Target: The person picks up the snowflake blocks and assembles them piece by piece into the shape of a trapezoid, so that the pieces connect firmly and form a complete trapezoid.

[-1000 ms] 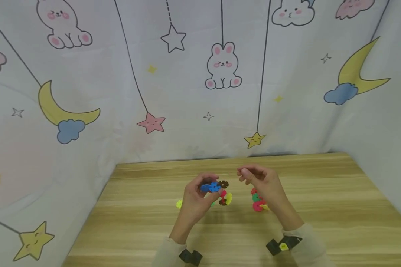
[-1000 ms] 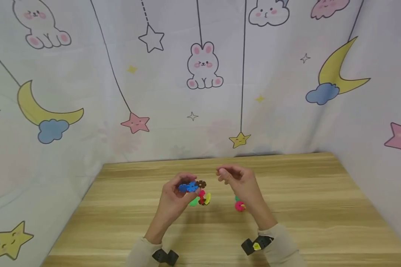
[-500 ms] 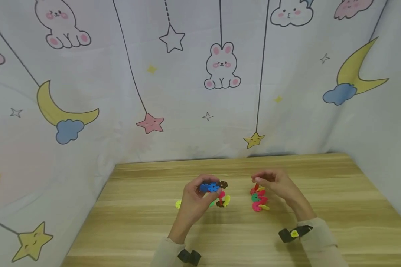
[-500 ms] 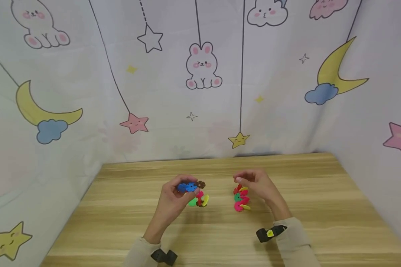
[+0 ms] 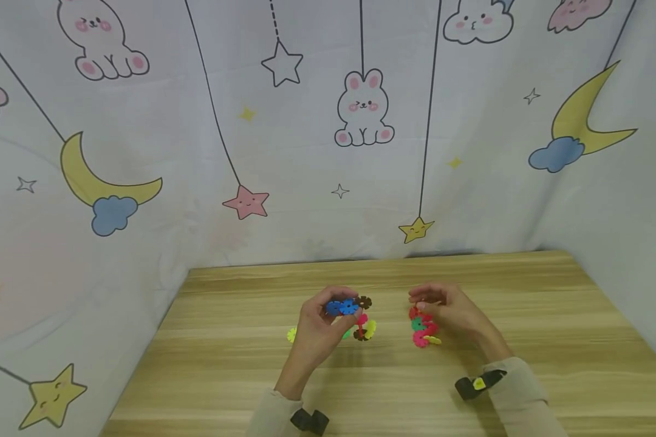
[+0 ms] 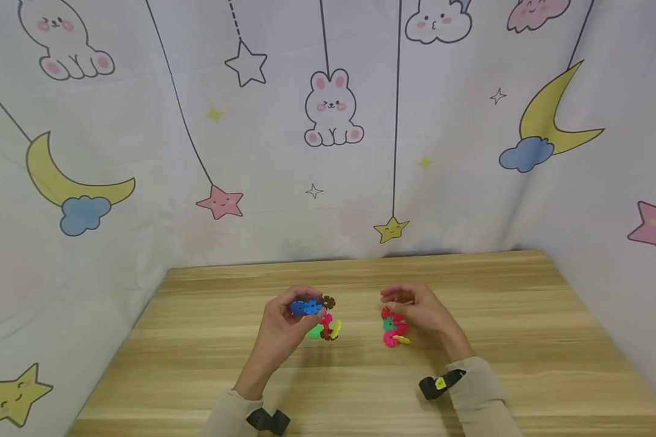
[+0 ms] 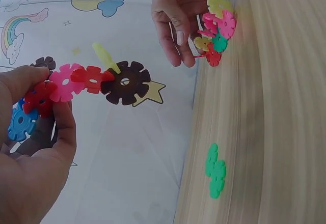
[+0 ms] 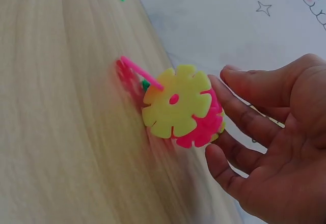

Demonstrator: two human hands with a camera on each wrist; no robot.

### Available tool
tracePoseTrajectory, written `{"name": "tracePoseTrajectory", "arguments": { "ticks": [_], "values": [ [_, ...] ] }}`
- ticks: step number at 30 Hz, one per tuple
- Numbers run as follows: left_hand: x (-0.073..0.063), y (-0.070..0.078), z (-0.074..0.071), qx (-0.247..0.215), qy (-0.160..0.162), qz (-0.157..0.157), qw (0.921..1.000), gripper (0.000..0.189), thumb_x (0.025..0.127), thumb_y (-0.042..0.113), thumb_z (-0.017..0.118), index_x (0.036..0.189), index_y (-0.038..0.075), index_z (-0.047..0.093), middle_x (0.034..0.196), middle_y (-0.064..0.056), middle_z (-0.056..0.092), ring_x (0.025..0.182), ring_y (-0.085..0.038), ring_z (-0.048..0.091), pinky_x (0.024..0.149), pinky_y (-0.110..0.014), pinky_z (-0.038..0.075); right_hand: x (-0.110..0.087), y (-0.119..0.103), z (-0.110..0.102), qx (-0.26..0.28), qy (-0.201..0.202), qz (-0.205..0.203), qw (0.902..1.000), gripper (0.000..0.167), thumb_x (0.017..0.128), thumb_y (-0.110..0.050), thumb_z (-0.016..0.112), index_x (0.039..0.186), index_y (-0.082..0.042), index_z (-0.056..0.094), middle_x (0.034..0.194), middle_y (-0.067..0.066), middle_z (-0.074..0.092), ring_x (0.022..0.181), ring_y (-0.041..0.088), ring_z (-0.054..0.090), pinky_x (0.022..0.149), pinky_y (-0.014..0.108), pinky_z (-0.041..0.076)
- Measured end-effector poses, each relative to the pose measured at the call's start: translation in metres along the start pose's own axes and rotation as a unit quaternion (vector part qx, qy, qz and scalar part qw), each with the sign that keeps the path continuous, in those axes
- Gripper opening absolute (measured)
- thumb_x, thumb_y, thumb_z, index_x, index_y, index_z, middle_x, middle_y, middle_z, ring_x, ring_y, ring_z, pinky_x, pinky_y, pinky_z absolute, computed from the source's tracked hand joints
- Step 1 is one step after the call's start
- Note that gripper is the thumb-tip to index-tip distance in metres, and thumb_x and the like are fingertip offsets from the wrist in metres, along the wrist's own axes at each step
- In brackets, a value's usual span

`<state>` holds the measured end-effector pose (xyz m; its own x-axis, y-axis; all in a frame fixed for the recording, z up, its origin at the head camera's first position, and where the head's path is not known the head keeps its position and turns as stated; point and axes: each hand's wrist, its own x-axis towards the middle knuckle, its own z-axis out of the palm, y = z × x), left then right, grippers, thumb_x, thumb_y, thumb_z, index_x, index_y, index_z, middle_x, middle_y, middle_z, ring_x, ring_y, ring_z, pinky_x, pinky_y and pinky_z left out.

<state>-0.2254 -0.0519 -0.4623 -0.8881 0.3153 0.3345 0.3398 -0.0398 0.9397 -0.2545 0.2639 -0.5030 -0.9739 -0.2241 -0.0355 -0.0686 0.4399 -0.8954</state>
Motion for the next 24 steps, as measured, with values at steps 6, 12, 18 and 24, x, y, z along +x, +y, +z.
{"name": "tracePoseTrajectory", "arguments": {
  "ticks": [6,12,18,24],
  "values": [
    [0.000,0.001,-0.001,0.000,0.000,-0.006,1.0000,0.028,0.095,0.004,0.080,0.122,0.003,0.072,0.125,-0.022,0.070,0.106,-0.017,0.072,0.094,-0.022,0.060,0.003,0.009,0.001,0.017,-0.005,-0.017,0.9997,0.040,0.100,-0.008,0.074,0.138,0.003,0.066,0.134,0.025,0.071,0.109,0.024,0.074,0.086,0.024,0.057],
    [0.000,0.000,-0.001,0.000,0.004,-0.010,0.9999,0.029,0.094,0.001,0.079,0.122,0.003,0.072,0.125,-0.021,0.070,0.104,-0.012,0.070,0.093,-0.021,0.060,0.005,0.009,0.006,0.029,0.012,-0.015,0.9994,0.039,0.096,-0.005,0.077,0.133,0.002,0.068,0.131,0.025,0.072,0.108,0.024,0.075,0.082,0.023,0.059],
    [-0.001,0.001,0.000,-0.001,0.004,-0.010,0.9999,0.029,0.094,0.001,0.079,0.122,0.003,0.072,0.125,-0.022,0.070,0.104,-0.013,0.070,0.093,-0.020,0.060,0.006,0.006,0.013,-0.012,0.030,-0.010,0.9994,0.033,0.091,-0.005,0.082,0.123,-0.004,0.075,0.127,0.017,0.074,0.110,0.022,0.068,0.085,0.021,0.054],
    [-0.001,0.000,0.001,-0.001,0.002,-0.007,1.0000,0.029,0.094,0.000,0.079,0.122,0.004,0.072,0.125,-0.021,0.070,0.103,-0.012,0.070,0.093,-0.020,0.060,0.008,0.007,0.019,-0.051,0.044,-0.005,0.9977,0.036,0.090,-0.010,0.087,0.123,-0.006,0.076,0.114,0.012,0.078,0.098,0.018,0.069,0.082,0.026,0.057]
  ]
}}
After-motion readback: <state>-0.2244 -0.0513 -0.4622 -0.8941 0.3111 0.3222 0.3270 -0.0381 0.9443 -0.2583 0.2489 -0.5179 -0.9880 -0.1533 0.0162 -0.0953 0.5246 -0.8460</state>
